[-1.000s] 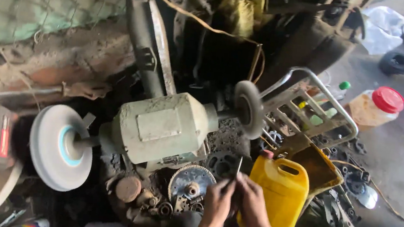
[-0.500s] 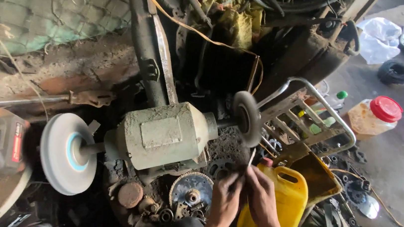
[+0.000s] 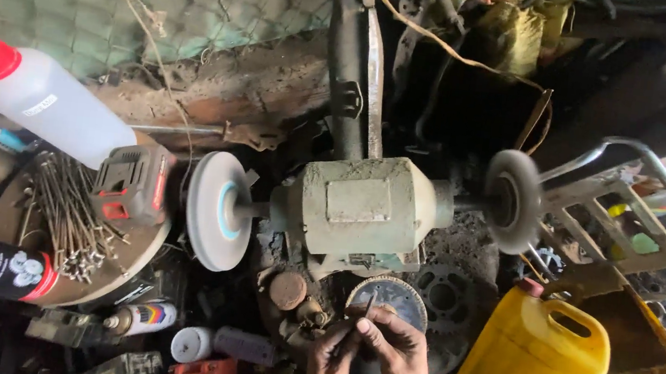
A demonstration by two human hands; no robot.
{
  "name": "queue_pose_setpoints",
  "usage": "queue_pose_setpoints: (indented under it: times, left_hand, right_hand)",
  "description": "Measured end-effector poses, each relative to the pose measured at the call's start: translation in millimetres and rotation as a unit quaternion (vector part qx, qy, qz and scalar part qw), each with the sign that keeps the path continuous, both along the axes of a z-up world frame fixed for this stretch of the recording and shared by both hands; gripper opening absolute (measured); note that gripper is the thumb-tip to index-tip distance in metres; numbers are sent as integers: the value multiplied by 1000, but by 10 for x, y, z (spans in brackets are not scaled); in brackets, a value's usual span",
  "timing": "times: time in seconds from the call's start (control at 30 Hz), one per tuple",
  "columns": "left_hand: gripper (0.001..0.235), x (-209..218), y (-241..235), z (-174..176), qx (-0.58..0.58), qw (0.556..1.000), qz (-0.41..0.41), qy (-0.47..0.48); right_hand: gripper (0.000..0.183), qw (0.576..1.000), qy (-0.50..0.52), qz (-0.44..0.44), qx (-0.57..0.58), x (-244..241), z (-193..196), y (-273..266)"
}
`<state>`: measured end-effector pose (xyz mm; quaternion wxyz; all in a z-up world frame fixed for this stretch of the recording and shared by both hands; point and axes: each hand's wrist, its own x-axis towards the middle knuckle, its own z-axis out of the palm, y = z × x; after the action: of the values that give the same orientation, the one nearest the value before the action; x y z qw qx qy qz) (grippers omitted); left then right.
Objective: A person uses a bench grinder to sharpen or shape the tip of a small metal rod in a workshop environment.
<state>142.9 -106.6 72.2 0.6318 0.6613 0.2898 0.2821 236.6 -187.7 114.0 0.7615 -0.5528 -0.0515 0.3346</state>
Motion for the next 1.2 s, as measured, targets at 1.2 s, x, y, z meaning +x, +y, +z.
queue_pose_setpoints:
  times: [1.2]
  left_hand:
    - [36, 203, -171, 506, -68, 979, -190, 15]
  right_hand:
    - [34, 990, -136, -12, -23, 121, 185, -503]
